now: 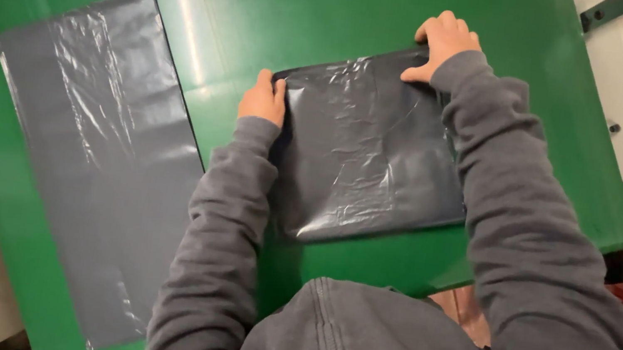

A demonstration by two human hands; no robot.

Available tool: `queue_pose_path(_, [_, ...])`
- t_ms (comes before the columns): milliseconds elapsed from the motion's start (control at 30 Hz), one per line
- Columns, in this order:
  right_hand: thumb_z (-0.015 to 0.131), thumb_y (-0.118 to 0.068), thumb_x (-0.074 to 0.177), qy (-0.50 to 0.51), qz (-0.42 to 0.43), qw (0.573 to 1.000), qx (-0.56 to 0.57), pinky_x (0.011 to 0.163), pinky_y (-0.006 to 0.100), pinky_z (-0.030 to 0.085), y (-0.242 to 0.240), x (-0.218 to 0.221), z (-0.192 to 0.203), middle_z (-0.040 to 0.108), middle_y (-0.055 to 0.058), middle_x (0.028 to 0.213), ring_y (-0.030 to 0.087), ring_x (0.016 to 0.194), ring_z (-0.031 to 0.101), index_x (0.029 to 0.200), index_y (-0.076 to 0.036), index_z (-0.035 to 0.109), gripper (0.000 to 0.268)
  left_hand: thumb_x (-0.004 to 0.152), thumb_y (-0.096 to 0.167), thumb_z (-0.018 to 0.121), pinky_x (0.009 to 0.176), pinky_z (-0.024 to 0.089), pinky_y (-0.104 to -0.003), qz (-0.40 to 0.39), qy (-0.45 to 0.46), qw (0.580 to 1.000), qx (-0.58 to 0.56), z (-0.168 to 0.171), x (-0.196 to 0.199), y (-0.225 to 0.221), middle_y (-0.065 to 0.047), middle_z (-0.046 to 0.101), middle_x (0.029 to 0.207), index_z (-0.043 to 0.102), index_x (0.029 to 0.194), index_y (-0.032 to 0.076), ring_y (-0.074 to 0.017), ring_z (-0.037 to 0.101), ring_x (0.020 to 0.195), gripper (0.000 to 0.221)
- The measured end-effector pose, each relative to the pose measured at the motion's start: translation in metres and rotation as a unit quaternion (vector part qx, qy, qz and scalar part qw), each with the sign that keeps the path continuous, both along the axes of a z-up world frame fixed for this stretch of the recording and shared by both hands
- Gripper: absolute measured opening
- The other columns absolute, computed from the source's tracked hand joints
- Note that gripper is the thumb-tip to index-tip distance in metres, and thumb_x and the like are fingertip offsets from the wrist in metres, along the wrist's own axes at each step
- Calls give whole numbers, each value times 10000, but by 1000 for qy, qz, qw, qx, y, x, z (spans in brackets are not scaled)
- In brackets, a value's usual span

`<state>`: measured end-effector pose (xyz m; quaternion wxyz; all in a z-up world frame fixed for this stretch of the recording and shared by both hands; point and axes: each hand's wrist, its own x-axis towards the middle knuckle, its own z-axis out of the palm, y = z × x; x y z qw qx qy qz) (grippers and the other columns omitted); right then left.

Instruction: Fold plastic bags and place them into a storage crate.

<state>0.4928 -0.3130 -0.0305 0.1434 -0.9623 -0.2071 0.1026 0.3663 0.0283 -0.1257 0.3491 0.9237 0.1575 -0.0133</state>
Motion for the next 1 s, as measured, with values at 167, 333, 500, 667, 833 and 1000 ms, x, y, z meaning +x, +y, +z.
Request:
queue_pose_path(167, [906, -483, 707, 54, -30, 990, -129, 961, 479, 416, 13, 6, -19, 662, 96, 1122, 332, 1139, 556, 1139, -132, 671, 604, 935, 355, 669, 745, 486, -527, 21, -143, 981, 132, 120, -41, -36, -227, 686, 1043, 564, 1189, 39, -456, 640, 952, 419])
queue_pose_path(333, [860, -359, 775, 5, -9, 994, -112, 880, 460, 433, 18, -23, -8, 685, 92, 1057, 329, 1044, 596, 1008, -135, 685, 368, 1009, 456, 643, 1037, 540, -427, -104, -145, 972, -155, 91, -101, -74, -106, 689, 1212, 607, 1260, 94, -302, 672, 1152, 442])
queue_pose_path(500, [762, -76, 830, -241, 75, 952, 174, 888, 439, 415, 25, -141, 88, 686, 28, 998, 295, 990, 624, 975, -143, 672, 183, 871, 862, 240, 1069, 419, -431, -12, 109, 624, -774, 43, -116, -58, -126, 509, 1550, 464, 1479, 92, -269, 514, 1409, 1007])
queue_pose_path(667, [685, -16, 668, -305, 79, 931, 184, 923, 447, 447, -13, -250, 80, 679, 3, 949, 285, 1026, 648, 883, -141, 705, 249, 833, 872, 193, 1064, 411, -496, 136, 122, 538, -822, 34, -152, -26, -150, 507, 1487, 442, 1480, 52, -325, 516, 1315, 1073])
queue_pose_path(833, [645, -10, 649, -289, 64, 942, 158, 919, 448, 473, -41, -293, 36, 709, -12, 1005, 271, 1077, 661, 886, -129, 710, 273, 983, 710, 437, 1108, 433, -439, 100, 46, 600, -792, -2, -203, -21, -184, 554, 1415, 507, 1439, -61, -317, 535, 1274, 898])
queue_pose_path(1000, [657, -8, 691, -275, 62, 951, 127, 983, 461, 480, -51, -304, 23, 706, 13, 1125, 287, 1199, 629, 961, -118, 708, 297, 865, 378, 720, 1048, 428, -429, -46, -230, 954, -187, 117, -247, -35, -166, 579, 1314, 526, 1327, 7, -318, 533, 1223, 623])
